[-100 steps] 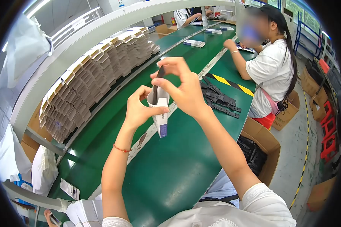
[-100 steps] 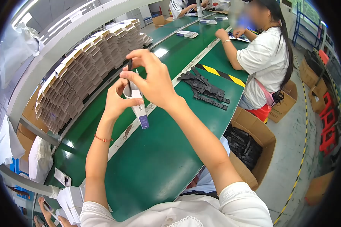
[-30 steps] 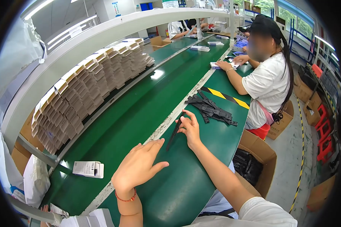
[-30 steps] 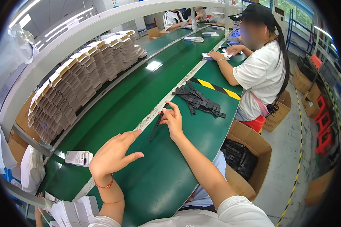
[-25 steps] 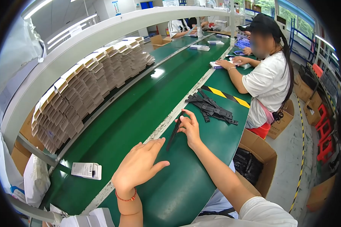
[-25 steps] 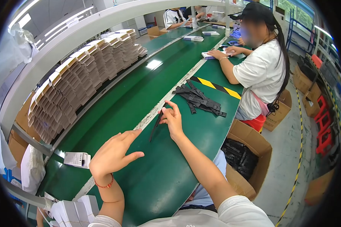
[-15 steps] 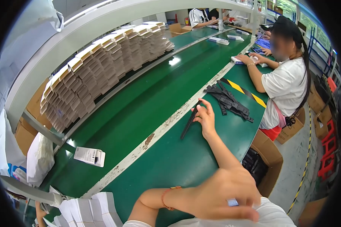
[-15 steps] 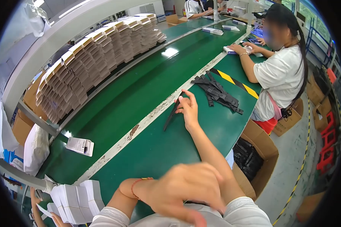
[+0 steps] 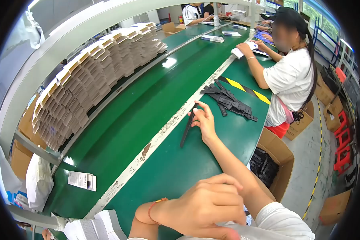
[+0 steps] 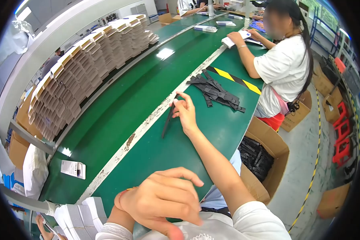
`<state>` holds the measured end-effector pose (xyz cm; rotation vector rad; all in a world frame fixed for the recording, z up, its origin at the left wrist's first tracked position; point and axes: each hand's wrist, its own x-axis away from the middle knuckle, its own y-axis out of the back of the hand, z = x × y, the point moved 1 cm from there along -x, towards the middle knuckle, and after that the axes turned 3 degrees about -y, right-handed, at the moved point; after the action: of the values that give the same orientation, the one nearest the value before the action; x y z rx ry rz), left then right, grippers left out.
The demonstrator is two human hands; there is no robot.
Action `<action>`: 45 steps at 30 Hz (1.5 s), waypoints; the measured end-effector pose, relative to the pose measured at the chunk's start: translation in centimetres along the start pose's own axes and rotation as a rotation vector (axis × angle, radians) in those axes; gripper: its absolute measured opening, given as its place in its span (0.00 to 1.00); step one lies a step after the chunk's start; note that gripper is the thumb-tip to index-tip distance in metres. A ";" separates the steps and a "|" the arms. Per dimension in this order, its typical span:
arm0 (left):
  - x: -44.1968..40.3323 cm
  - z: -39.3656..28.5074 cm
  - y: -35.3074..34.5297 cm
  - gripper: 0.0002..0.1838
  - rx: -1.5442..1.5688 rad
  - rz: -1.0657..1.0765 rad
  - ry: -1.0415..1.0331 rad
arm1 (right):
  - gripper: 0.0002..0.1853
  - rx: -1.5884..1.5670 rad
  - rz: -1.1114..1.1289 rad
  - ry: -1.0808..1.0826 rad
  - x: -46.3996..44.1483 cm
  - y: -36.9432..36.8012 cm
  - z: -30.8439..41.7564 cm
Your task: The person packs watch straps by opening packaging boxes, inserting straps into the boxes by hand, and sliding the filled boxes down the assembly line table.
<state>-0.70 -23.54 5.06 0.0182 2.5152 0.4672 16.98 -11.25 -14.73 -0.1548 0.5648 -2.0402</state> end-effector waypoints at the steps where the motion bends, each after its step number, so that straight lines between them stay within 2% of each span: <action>1: 0.1 -0.4 0.0 0.21 -0.027 -0.016 0.182 | 0.20 0.008 -0.001 -0.002 0.0 0.0 0.0; 3: 0.4 -0.1 -0.4 0.19 0.000 0.001 0.199 | 0.20 0.009 -0.006 0.003 -0.2 0.0 -0.4; 5: 0.6 0.3 -0.9 0.19 0.033 -0.072 -0.201 | 0.19 0.033 -0.004 -0.012 -0.3 0.1 -0.4; 7: 1.0 0.1 0.1 0.19 0.042 -0.020 -0.178 | 0.19 0.010 -0.001 0.007 -0.1 0.2 -0.2; 11: 1.5 -0.8 1.6 0.21 -0.151 -0.047 -0.136 | 0.19 0.008 -0.006 -0.001 -0.1 0.4 -0.2; 14: 1.5 -1.3 1.7 0.22 -0.204 -0.189 -0.179 | 0.19 0.004 -0.020 -0.013 0.0 0.3 0.1; 18: 1.6 -1.9 1.3 0.22 -0.322 -0.216 -0.129 | 0.20 0.017 -0.001 -0.030 0.1 0.2 0.2; 20: 2.1 -1.8 2.1 0.24 -0.252 -0.062 -0.126 | 0.20 0.010 0.004 -0.027 -0.1 0.2 0.0; 21: 2.5 -1.7 2.6 0.24 -0.246 -0.059 -0.130 | 0.20 0.007 0.005 -0.019 -0.1 0.4 0.0; 23: 3.8 -1.6 3.7 0.28 -0.270 0.185 -0.188 | 0.19 0.007 -0.010 -0.004 -0.1 0.4 -0.3; 24: 4.7 -1.7 4.1 0.26 -0.257 0.350 -0.158 | 0.19 0.007 -0.009 -0.004 -0.2 0.5 -0.4; 25: 5.3 -1.8 4.3 0.26 -0.253 0.360 -0.168 | 0.19 0.004 -0.008 -0.005 -0.3 0.6 -0.5; 27: 5.6 -2.1 4.6 0.29 -0.331 0.570 -0.091 | 0.19 -0.004 -0.001 -0.008 -0.2 0.5 -0.5; 29: 5.9 -2.2 5.1 0.31 -0.367 0.590 -0.045 | 0.19 -0.004 -0.004 -0.018 -0.1 0.4 -0.5; 31: 5.6 -1.9 5.8 0.26 -0.486 0.358 0.147 | 0.19 0.005 0.004 -0.020 0.0 0.4 -0.4; 32: 5.5 -1.7 6.0 0.32 -0.596 0.303 0.181 | 0.19 0.012 0.017 -0.029 0.0 0.3 -0.3; 33: 5.5 -1.5 5.9 0.32 -0.598 0.304 0.177 | 0.19 0.014 0.016 -0.024 0.1 0.4 -0.3; 36: 5.9 -0.2 5.5 0.35 -0.959 -0.032 0.548 | 0.20 0.020 0.021 -0.021 0.1 0.3 -0.3; 40: 6.2 1.3 6.4 0.34 -1.075 -0.179 0.708 | 0.20 0.034 0.018 -0.035 0.2 0.3 -0.3; 45: 6.3 1.2 6.5 0.33 -1.059 -0.158 0.677 | 0.20 0.039 0.031 -0.035 0.2 0.1 -0.3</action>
<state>-5.87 -16.31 2.85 -0.8493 2.4791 1.9082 16.88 -11.39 -15.10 -0.1574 0.5022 -2.0137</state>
